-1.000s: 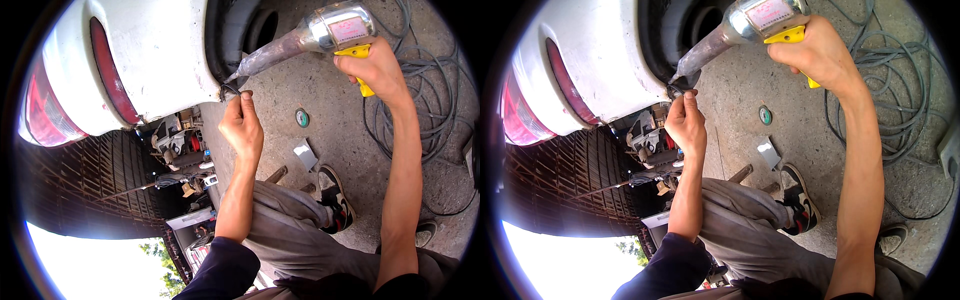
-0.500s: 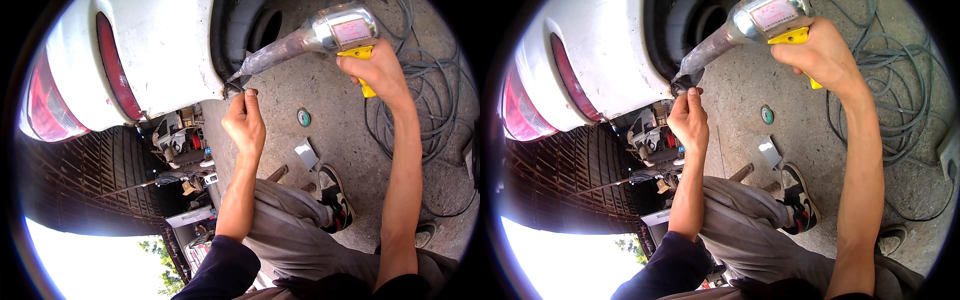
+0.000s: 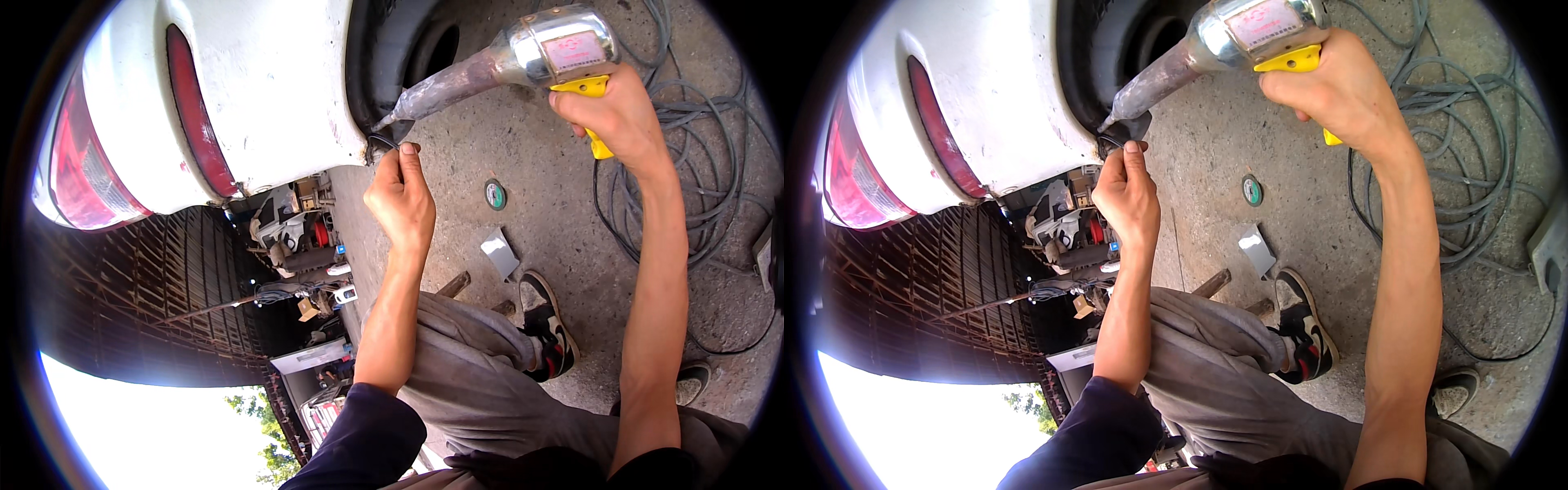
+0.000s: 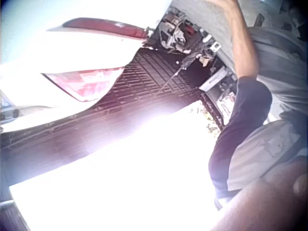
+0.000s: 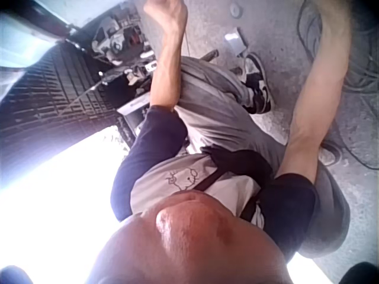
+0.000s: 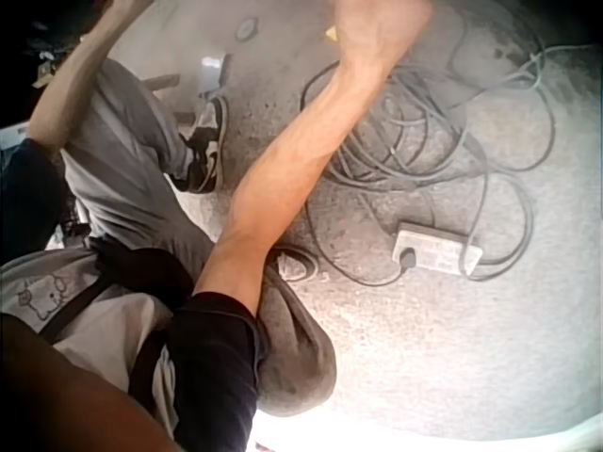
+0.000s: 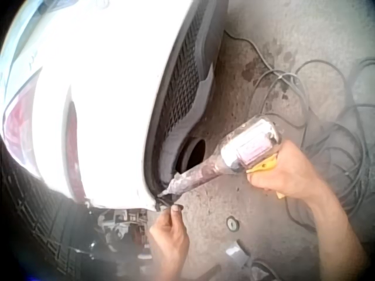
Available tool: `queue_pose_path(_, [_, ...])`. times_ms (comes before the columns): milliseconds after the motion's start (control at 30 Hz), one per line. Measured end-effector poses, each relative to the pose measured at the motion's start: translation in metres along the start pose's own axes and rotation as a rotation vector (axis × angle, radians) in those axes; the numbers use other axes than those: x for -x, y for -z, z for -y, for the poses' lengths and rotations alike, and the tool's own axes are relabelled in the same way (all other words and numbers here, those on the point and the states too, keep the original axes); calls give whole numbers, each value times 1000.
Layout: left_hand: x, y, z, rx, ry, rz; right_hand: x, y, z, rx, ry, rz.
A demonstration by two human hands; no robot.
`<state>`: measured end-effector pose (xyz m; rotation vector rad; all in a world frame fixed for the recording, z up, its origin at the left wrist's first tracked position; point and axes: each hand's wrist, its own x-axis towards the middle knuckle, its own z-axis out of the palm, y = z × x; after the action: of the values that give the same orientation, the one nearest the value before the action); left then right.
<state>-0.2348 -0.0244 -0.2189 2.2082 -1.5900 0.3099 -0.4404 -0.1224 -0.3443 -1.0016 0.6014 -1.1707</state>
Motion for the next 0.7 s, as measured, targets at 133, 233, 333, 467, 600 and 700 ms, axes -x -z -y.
queue_pose_path(133, [-1, -1, 1, -39, -50, -27, 0, 1, 1, 8, 3, -6])
queue_pose_path(233, [-1, -2, 2, -53, -55, -19, 0, 2, 4, 13, -5, 1])
queue_pose_path(333, [-1, -3, 1, -27, -61, -31, -2, 2, 2, 19, -2, -3])
queue_pose_path(467, [0, -3, 1, -12, -44, -33, -3, 1, 1, 17, 17, 0])
queue_pose_path(600, [-1, -4, 2, -10, -41, -32, -4, 1, 2, 26, 9, -2])
queue_pose_path(700, [-1, -4, 4, -5, -48, -38, -4, 0, 3, 30, 10, 5])
